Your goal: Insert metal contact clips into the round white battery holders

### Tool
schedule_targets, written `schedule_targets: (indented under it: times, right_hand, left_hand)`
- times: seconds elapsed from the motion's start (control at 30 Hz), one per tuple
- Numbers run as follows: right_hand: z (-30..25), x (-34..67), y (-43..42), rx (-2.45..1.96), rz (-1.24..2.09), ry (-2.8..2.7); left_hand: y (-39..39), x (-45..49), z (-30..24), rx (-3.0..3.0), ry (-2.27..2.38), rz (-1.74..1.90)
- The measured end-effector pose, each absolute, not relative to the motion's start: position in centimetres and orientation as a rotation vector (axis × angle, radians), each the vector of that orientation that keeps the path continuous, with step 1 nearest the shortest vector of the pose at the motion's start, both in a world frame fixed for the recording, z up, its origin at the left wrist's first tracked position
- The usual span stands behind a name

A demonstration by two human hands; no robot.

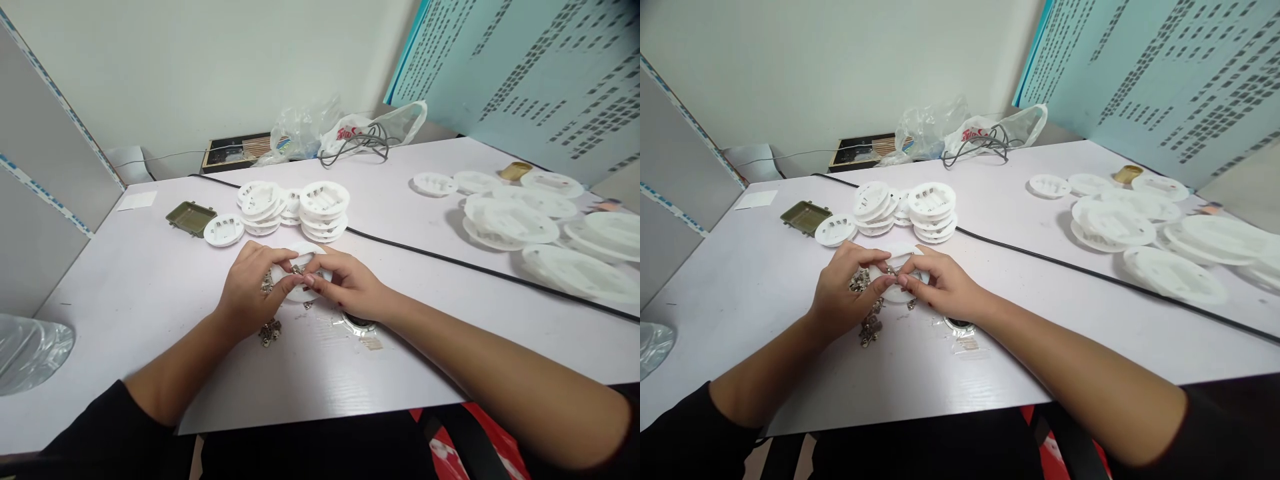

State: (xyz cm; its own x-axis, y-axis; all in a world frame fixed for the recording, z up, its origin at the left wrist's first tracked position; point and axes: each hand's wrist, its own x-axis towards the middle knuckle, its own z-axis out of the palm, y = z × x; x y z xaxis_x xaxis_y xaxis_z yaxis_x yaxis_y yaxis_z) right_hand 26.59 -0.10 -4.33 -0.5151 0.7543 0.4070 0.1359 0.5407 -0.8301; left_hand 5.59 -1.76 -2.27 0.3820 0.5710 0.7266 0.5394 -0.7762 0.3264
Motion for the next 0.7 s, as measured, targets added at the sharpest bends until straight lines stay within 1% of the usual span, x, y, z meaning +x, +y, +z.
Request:
schedule_targets:
  times: [0.13,0.3,0.4,0.47,0.6,0.7]
  right_hand:
    - [-4.5,26.6,-0.1,-0.743,0.875,-2.015]
    - [-4.9,27.0,0.3,-0.701,0.955,-1.983]
    - [-5.1,27.6,0.6,-0.769,0.935,-1.868]
    - [-5.1,28.0,0.9,-0.849,0.874,-1.794]
    - [-5.1,28.4,1.3,-0.933,0.781,-1.639]
    - [-5.1,28.4,1.4,-0.942,0.820,-1.614]
  left_hand:
    - [-2.2,6.0,-2.1,2.484,1.086,1.380]
    - [-2.2,5.7,-1.9,2.303,1.130,1.479]
    - [-1.9,4.8,-1.8,2.182,1.240,1.488]
    - [-1.4,4.2,-1.9,2.227,1.275,1.398]
    - [-0.4,3.4,-2.6,2.537,1.150,1.214]
    - [0.3,3.4,-3.3,2.703,1.127,1.049]
